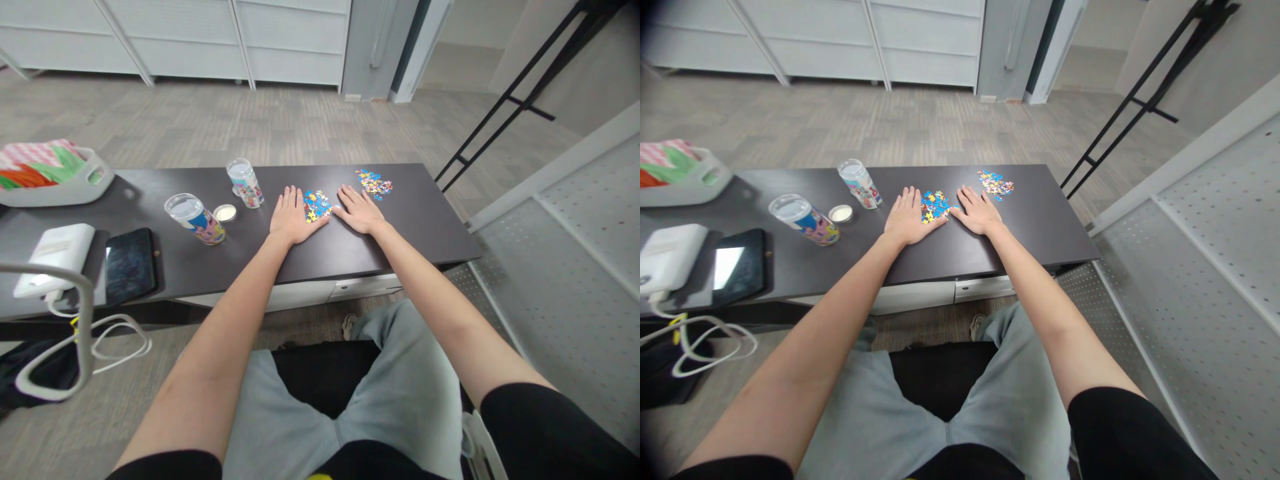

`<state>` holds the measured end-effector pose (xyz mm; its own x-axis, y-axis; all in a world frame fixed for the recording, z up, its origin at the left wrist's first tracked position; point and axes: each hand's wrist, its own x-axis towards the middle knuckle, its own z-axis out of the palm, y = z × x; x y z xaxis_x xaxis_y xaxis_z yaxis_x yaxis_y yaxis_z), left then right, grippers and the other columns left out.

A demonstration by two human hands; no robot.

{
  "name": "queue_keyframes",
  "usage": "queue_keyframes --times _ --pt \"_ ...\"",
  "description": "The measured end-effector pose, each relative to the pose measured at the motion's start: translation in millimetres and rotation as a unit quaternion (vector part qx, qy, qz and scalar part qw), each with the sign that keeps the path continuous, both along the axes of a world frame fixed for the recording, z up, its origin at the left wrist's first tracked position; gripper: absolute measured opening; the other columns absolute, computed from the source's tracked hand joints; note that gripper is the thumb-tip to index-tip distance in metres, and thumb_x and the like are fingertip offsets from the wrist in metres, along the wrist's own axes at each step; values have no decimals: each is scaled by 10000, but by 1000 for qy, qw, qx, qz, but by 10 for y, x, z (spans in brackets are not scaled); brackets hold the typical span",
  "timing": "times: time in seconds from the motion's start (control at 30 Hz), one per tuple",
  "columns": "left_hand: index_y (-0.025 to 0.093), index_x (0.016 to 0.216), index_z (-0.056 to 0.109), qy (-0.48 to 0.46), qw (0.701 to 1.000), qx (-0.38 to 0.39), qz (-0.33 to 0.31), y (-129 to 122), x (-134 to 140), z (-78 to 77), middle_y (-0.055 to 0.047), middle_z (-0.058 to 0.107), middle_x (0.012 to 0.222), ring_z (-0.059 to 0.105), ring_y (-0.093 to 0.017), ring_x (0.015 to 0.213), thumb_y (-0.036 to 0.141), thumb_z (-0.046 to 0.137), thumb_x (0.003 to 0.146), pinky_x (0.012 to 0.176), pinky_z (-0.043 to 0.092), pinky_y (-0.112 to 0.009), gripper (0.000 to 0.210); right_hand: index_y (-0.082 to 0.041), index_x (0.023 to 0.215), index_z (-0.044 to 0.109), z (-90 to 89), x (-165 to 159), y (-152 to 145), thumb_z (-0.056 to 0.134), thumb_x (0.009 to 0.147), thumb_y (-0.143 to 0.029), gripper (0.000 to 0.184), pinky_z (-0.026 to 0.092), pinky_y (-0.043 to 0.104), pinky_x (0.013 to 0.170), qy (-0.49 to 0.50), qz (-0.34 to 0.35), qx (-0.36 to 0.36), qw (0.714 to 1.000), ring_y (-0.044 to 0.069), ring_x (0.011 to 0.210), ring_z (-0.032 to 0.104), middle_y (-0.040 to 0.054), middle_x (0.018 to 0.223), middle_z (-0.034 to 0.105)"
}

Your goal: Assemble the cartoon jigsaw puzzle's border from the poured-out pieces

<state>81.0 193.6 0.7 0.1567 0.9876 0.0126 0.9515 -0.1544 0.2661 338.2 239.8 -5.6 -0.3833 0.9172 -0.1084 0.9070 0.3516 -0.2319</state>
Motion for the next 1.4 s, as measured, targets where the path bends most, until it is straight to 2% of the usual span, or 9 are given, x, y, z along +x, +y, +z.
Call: queue_keyframes --times 0.1,0.2,0.33,0.43,0.6,0.77,0.93,1.17,1.4 --pt "29 2103 303 3 998 15 -56 -72 -10 46 -225 195 2209 81 -429 2100 746 571 1270 1708 127 -597 1132 -144 2130 267 49 -25 -104 397 1346 -662 949 84 599 1696 6 2 4 1000 331 2083 169 128 2205 191" --pt "122 2093 413 15 994 15 -107 -186 -36 66 -159 290 2198 134 -408 2097 666 544 1296 1708 140 -608 974 -176 2128 300 86 -36 -280 418 1364 -642 902 89 604 1695 15 8 -4 1000 332 2081 180 124 2205 214" --pt "70 2091 385 29 997 -9 -77 -315 -65 38 -185 266 2197 158 -413 2093 685 544 1303 1707 144 -606 1013 -237 2095 436 78 -17 -514 476 1371 -578 801 111 632 1695 22 0 -9 1000 354 2077 203 116 2200 246" --pt "12 2091 332 24 999 -9 -45 -337 -69 3 -238 221 2196 151 -422 2093 699 547 1306 1706 136 -595 1064 -206 2094 435 28 10 -592 529 1352 -517 810 153 643 1694 47 -12 2 999 371 2065 255 137 2179 314" --pt "3 2093 308 1 999 14 -37 -354 -163 -59 -279 149 2203 104 -467 2093 656 689 1270 1692 188 -612 1118 -189 1992 622 -84 88 -533 624 1298 -431 736 216 691 1684 96 -20 23 995 394 2019 393 155 2119 474" --pt "255 2083 482 -13 992 27 -125 -443 -298 -113 -166 291 2203 144 -465 2089 565 715 1289 1653 264 -682 885 -284 1816 819 -121 322 -390 765 1226 -433 611 336 683 1650 152 25 15 988 397 1938 536 126 2039 614" --pt "337 2046 566 -19 983 13 -180 -475 -235 -105 -117 388 2177 201 -467 2076 576 637 1333 1655 227 -685 756 -266 1679 912 -52 377 -316 766 1221 -468 521 522 618 1546 196 57 33 978 417 1739 726 163 1812 789" --pt "388 1953 696 -28 990 17 -140 -628 -278 -41 -82 476 2135 336 -444 2030 539 723 1300 1632 277 -658 670 -343 1430 971 -17 -23 -388 793 1254 -522 307 577 664 1431 148 51 73 985 420 1587 748 124 1592 806" --pt "331 1728 872 -74 992 82 -59 -679 -439 -30 -144 764 1857 645 -430 1771 400 782 1261 1454 480 -658 481 -385 1404 969 11 -95 -484 870 1210 -543 269 544 764 1351 152 44 85 984 473 1499 684 133 1509 745"
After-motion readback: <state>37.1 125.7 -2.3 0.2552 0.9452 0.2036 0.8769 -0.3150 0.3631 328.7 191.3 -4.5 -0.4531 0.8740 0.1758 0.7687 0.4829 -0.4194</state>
